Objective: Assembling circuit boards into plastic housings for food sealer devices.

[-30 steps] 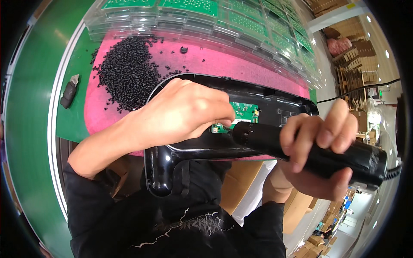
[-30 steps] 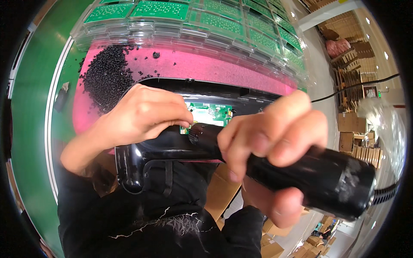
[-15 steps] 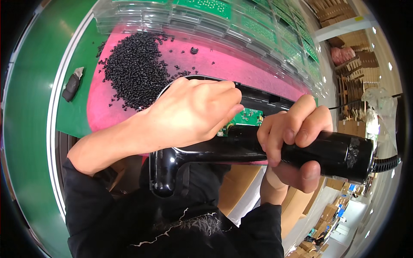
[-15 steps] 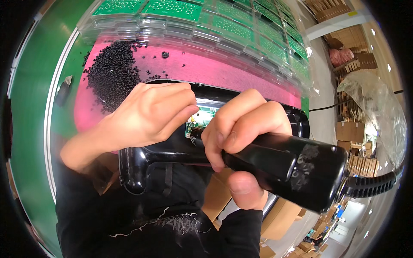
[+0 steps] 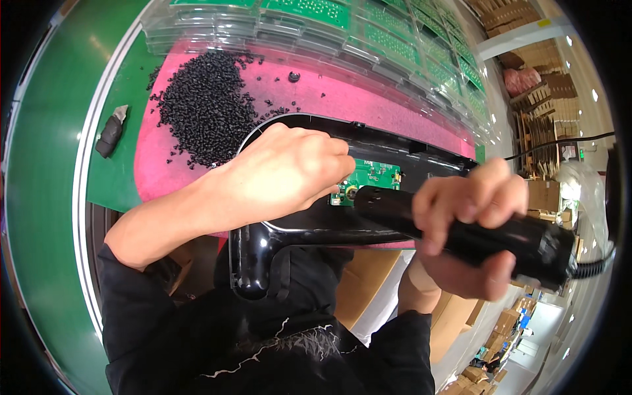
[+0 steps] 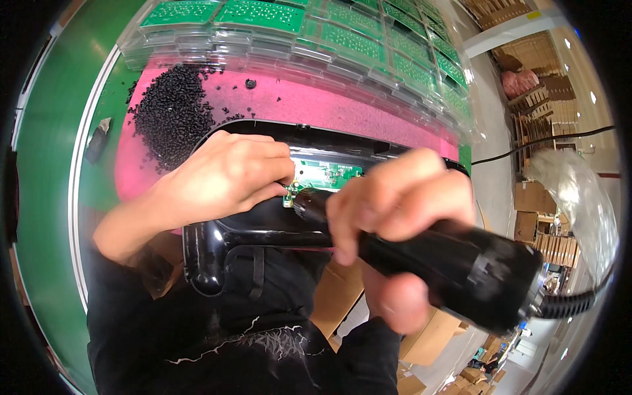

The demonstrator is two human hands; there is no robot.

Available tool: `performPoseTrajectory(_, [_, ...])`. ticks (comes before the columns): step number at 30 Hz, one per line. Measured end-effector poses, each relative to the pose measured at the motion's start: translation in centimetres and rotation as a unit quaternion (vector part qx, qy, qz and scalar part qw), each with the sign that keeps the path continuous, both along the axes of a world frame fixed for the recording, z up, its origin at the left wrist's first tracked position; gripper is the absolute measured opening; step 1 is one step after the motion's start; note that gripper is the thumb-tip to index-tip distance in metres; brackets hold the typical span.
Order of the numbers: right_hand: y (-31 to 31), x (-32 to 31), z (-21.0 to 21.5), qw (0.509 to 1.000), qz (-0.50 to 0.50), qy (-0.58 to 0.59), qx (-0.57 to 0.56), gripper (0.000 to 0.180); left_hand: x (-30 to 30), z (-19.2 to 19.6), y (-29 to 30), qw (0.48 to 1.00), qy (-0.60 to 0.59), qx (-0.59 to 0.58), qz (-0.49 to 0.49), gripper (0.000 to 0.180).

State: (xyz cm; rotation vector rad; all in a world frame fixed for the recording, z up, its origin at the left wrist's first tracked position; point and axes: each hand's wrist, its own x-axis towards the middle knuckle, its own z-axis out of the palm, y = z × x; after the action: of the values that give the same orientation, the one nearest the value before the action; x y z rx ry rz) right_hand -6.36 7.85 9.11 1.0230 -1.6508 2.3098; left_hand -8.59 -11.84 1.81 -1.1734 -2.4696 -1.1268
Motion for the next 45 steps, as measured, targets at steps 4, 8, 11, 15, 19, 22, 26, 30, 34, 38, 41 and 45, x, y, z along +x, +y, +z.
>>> performPoseTrajectory(4, [0.9,0.1,1.4,0.995,0.015,0.051,-0.079,0.036,-0.4,0.3,0.2,0.997,-0.036,0.035,-0.052,0.013])
performPoseTrajectory(8, [1.0,0.2,1.5,0.988,-0.002,0.056,-0.141,0.036,-0.9,0.9,0.3,0.984,-0.125,0.097,-0.082,0.011])
performPoseTrajectory(11, [1.4,0.4,1.7,0.985,0.008,0.059,-0.16,0.036,-1.0,0.9,0.4,0.971,-0.17,0.131,-0.106,0.012])
performPoseTrajectory(15, [2.4,0.9,2.1,0.989,-0.06,0.025,-0.131,0.035,-0.7,1.3,0.4,0.984,-0.144,0.081,-0.059,0.02])
performPoseTrajectory(19, [4.2,0.7,1.5,0.989,-0.102,0.016,-0.102,0.034,-0.7,1.4,0.4,0.993,-0.111,0.03,-0.02,0.032])
performPoseTrajectory(22, [3.8,1.4,1.0,0.98,-0.055,0.011,-0.19,0.03,-0.6,1.0,0.3,0.995,-0.078,0.033,-0.046,0.031])
performPoseTrajectory(26, [2.6,1.6,1.0,0.969,-0.031,0.032,-0.243,0.031,-0.6,1.4,0.4,0.977,-0.162,0.063,-0.12,0.023])
performPoseTrajectory(30, [2.5,1.4,1.2,0.971,-0.023,0.056,-0.233,0.032,-0.6,1.8,0.5,0.974,-0.165,0.084,-0.129,0.015])
performPoseTrajectory(34, [2.4,1.4,1.4,0.97,-0.022,0.07,-0.231,0.031,-0.4,1.2,0.7,0.986,-0.08,0.106,-0.101,0.012])
performPoseTrajectory(38, [2.4,1.8,1.6,0.97,-0.019,0.063,-0.236,0.031,-0.5,1.4,0.6,0.986,-0.051,0.114,-0.111,0.01])
performPoseTrajectory(41, [2.2,1.7,1.7,0.968,-0.008,0.067,-0.24,0.03,-0.6,1.3,0.5,0.983,-0.039,0.139,-0.112,0.01])
performPoseTrajectory(45, [2.1,1.7,2.0,0.967,-0.026,0.077,-0.24,0.03,-0.6,1.0,0.6,0.983,-0.018,0.153,-0.104,0.016])
